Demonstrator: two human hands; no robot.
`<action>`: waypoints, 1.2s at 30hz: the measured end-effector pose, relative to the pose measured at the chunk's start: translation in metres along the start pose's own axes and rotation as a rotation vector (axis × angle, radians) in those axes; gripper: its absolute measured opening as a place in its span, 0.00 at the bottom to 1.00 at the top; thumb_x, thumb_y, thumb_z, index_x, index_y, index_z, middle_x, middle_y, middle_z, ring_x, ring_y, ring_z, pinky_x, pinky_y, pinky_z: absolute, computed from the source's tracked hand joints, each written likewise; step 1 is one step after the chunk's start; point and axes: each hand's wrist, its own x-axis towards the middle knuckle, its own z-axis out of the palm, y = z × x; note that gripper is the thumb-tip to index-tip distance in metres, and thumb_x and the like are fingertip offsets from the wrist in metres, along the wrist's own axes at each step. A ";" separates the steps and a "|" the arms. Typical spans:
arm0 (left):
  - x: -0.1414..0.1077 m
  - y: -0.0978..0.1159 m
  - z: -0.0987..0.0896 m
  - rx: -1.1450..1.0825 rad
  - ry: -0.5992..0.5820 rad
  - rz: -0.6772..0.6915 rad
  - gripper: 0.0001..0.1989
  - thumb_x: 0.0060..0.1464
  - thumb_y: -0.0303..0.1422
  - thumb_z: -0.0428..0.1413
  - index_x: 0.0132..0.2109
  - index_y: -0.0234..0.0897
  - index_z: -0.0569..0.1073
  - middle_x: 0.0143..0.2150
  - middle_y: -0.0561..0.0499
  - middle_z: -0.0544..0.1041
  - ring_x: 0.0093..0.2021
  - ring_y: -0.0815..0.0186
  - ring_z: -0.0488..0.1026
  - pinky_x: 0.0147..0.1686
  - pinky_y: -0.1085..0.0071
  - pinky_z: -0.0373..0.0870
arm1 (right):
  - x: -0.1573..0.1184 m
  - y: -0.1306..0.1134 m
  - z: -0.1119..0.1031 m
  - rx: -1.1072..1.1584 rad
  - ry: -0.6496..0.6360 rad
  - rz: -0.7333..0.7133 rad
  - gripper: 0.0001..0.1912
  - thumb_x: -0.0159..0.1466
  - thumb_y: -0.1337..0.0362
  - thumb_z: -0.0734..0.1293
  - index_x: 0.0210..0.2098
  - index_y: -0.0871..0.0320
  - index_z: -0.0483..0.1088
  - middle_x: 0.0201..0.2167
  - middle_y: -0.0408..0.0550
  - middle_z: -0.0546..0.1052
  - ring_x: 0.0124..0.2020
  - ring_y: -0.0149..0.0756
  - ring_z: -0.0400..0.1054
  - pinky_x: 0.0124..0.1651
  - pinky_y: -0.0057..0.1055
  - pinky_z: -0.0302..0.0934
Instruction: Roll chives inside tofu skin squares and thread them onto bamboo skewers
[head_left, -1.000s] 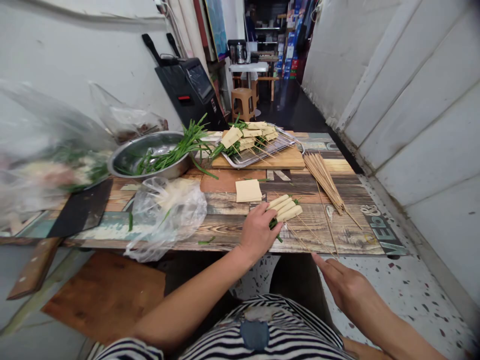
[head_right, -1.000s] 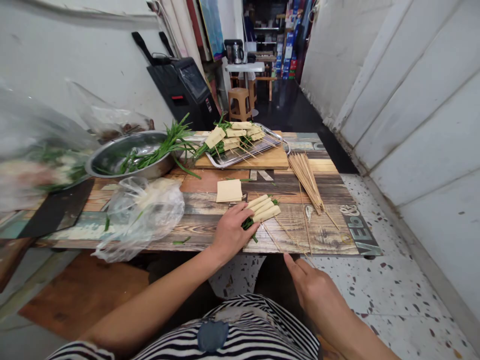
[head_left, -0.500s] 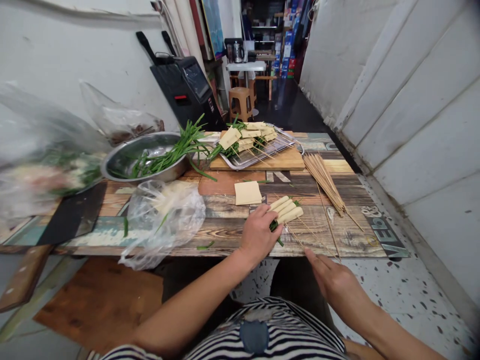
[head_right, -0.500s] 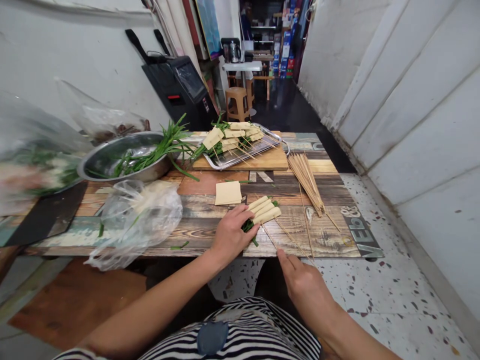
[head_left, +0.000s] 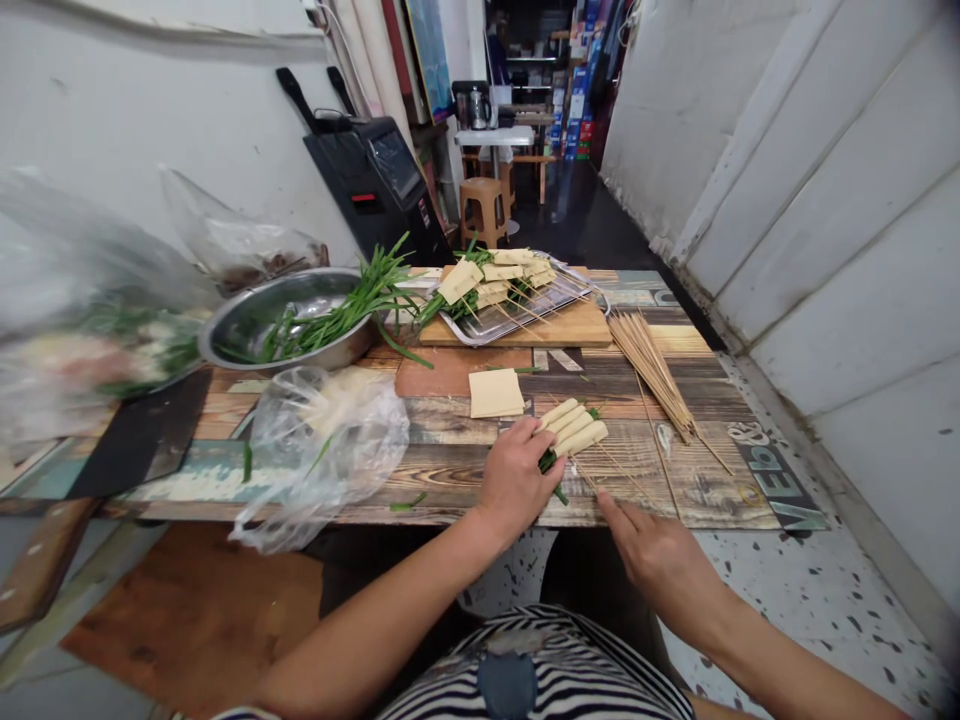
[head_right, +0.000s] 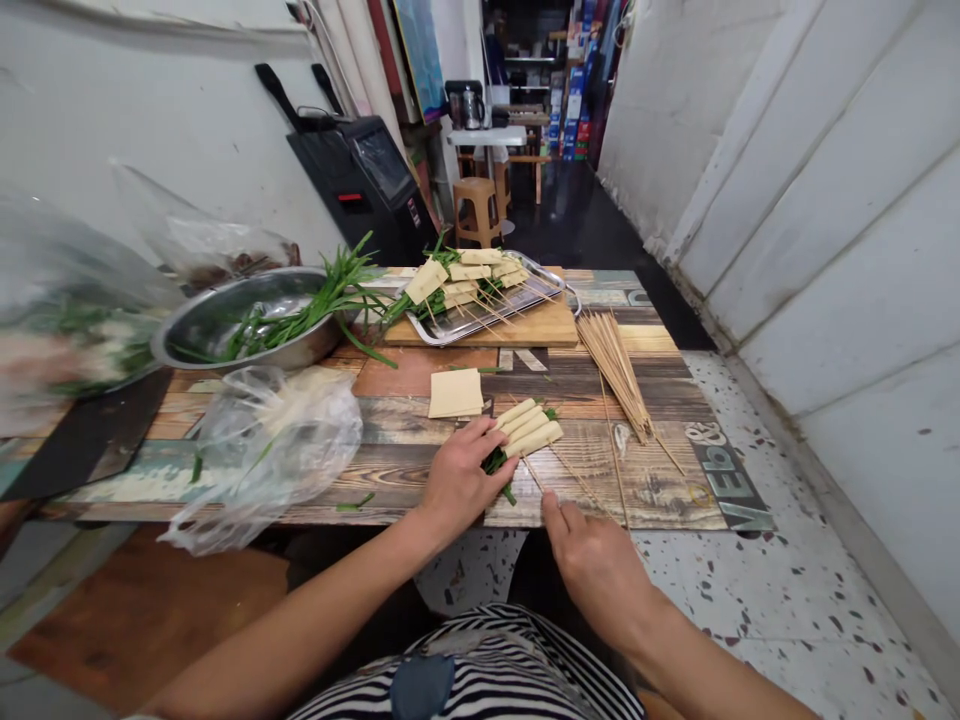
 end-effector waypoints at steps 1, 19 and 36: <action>0.000 0.000 0.000 0.005 -0.005 0.002 0.04 0.51 0.29 0.59 0.35 0.37 0.71 0.40 0.47 0.73 0.44 0.61 0.71 0.45 0.65 0.70 | 0.004 0.001 -0.001 -0.004 -0.003 0.000 0.23 0.52 0.81 0.59 0.47 0.71 0.70 0.26 0.49 0.74 0.18 0.31 0.65 0.20 0.28 0.58; -0.006 0.002 -0.002 -0.079 0.270 0.021 0.10 0.51 0.33 0.60 0.41 0.34 0.76 0.48 0.39 0.74 0.46 0.52 0.73 0.45 0.56 0.73 | 0.021 0.025 0.006 0.100 0.071 0.212 0.14 0.66 0.60 0.57 0.27 0.57 0.65 0.35 0.54 0.70 0.35 0.43 0.66 0.38 0.41 0.63; -0.075 -0.005 -0.107 -0.109 0.474 0.298 0.21 0.52 0.17 0.53 0.52 0.33 0.70 0.40 0.43 0.77 0.42 0.64 0.73 0.42 0.66 0.74 | 0.119 0.064 -0.074 0.283 0.251 0.041 0.12 0.64 0.57 0.60 0.28 0.56 0.64 0.44 0.53 0.71 0.41 0.40 0.69 0.42 0.35 0.64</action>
